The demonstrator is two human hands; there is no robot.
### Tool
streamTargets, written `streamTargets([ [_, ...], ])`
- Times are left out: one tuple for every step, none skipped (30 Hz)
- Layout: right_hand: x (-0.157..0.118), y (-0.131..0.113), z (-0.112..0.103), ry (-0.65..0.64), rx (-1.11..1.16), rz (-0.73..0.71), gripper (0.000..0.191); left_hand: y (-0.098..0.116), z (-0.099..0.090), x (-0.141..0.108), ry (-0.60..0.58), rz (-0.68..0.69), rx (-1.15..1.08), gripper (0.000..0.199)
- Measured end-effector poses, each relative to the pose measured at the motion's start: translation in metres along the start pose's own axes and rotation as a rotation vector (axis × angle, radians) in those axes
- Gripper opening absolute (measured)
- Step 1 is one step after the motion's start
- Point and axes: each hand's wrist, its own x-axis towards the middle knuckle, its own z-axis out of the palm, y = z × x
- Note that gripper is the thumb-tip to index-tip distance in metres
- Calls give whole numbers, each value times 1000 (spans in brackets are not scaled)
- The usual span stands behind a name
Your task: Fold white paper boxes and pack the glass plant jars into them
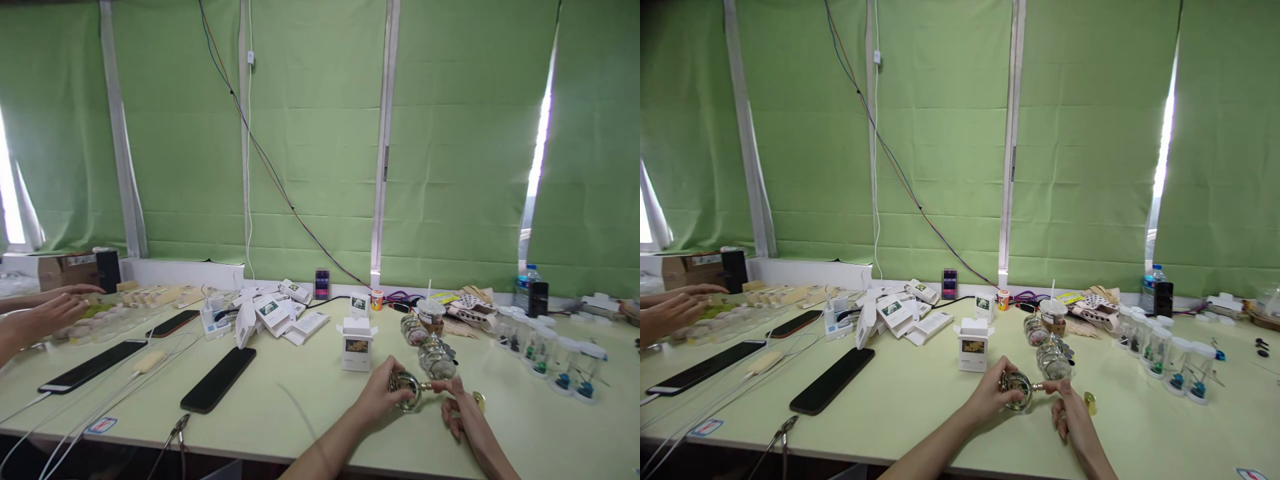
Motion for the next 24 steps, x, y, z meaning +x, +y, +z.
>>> streamTargets([
  [0,1,0,-2,0,1,74,-1,0,0,-1,-1,-4,34],
  [0,1,-1,-6,2,0,74,-1,0,0,-2,-2,-11,34],
  [0,1,-1,-11,4,-2,75,-2,1,0,-3,-2,-19,35],
  [1,1,-1,-16,6,-5,75,-2,1,1,-5,-1,-28,35],
  [1,1,-1,-18,7,-8,75,-3,1,1,-5,2,-34,35],
  [1,1,-1,-18,7,-9,74,-3,1,1,-3,5,-37,35],
  [1,0,0,-12,7,-8,74,-2,1,1,-1,8,-35,35],
  [1,0,0,-4,7,-7,74,-2,1,1,0,10,-30,35],
  [1,-1,0,0,9,-6,75,-1,1,1,3,10,-21,34],
  [2,-1,0,3,11,-6,75,-1,0,1,6,9,-11,34],
  [2,-1,1,2,12,-8,76,0,0,1,7,6,-3,34],
  [2,-1,1,-2,13,-11,76,0,0,1,7,5,2,34],
  [2,-2,1,-7,13,-15,75,1,0,1,7,6,2,35],
  [2,-2,1,-9,13,-16,75,1,0,1,7,8,0,35],
  [2,-2,1,-9,13,-16,74,1,0,1,7,11,-4,34],
  [1,-2,1,-8,14,-15,73,1,0,1,9,12,-7,34],
  [1,-2,0,-7,14,-12,73,1,0,1,11,12,-9,34],
  [1,-2,0,-5,15,-10,73,1,0,1,10,9,-11,34],
  [1,-2,0,-5,17,-11,73,1,0,0,9,6,-13,35],
  [1,-2,0,-6,18,-15,73,1,0,0,5,3,-17,35],
  [1,-1,0,-8,17,-20,73,1,0,0,2,1,-20,35],
  [1,-1,0,-11,15,-24,73,1,0,0,0,0,-21,35],
  [2,-1,0,-12,13,-26,72,0,0,0,1,-1,-22,36],
  [2,-1,0,-12,12,-24,72,0,0,1,1,-4,-22,36],
])
